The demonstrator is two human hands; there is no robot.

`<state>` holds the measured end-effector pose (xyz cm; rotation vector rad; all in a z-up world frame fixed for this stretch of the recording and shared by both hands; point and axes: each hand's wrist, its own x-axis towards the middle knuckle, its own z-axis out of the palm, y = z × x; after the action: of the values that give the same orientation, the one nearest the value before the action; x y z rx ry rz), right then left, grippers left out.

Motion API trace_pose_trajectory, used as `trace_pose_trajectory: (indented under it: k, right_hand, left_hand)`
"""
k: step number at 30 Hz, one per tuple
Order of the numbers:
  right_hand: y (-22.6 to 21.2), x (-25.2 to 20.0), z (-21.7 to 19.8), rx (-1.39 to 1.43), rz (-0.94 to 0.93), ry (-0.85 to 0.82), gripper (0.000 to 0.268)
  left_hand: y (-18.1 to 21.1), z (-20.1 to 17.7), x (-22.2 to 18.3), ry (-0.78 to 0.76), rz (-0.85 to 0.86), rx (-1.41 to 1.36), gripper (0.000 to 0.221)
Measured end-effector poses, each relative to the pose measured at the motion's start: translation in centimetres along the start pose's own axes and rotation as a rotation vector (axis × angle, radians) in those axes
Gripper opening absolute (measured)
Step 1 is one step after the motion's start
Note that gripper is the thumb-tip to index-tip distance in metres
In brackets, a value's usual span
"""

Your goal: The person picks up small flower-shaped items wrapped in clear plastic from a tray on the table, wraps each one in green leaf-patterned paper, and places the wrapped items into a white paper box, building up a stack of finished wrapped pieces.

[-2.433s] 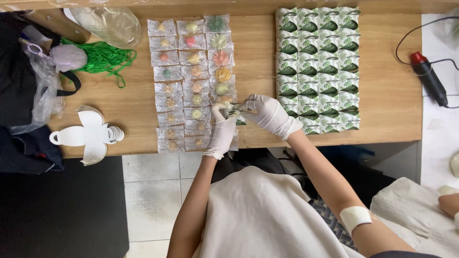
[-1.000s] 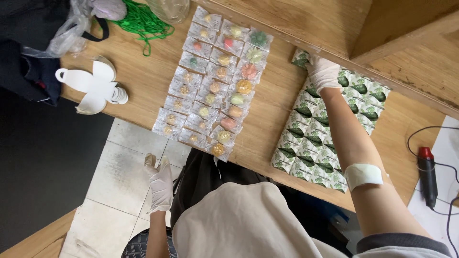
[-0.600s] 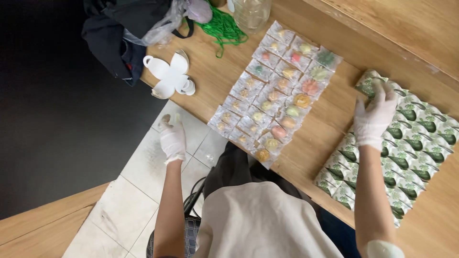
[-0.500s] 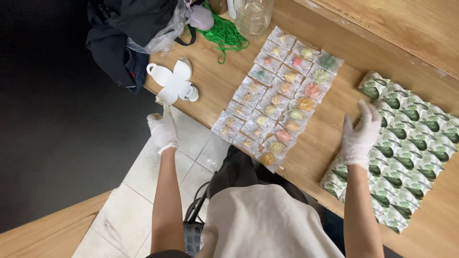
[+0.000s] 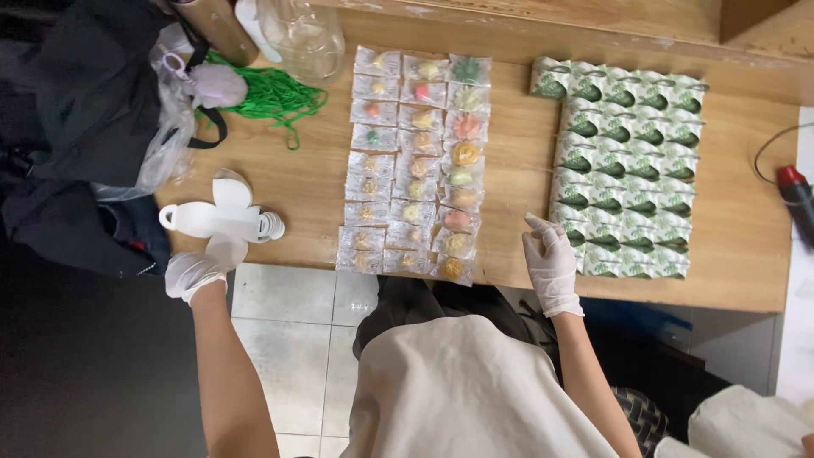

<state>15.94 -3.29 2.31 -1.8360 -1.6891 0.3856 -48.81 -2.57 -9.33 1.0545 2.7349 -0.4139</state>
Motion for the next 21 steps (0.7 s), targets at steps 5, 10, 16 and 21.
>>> trace_pose_trajectory:
  k: [5,10,16,21]
  right_hand:
    - [-1.9,-1.8,0.0,-0.001,0.147,-0.026,0.035]
    - [-2.5,-3.2,1.4,0.091,0.117,-0.048,0.032]
    - [-4.0,-3.6,2.1,0.054,0.276,-0.145,0.030]
    - [-3.7,-3.5,2.1,0.113,0.296,-0.168,0.029]
  left_hand:
    - [-0.5,-1.8,2.0,-0.101,0.039,0.104,0.033]
    - [0.6,-5.4,0.7,-0.488,-0.143,-0.296,0.027]
    - [0.2,-6.7,0.9,-0.515,-0.098,-0.305,0.016]
    - [1.2,-14.6,-3.9,-0.329,-0.111,-0.457,0.017]
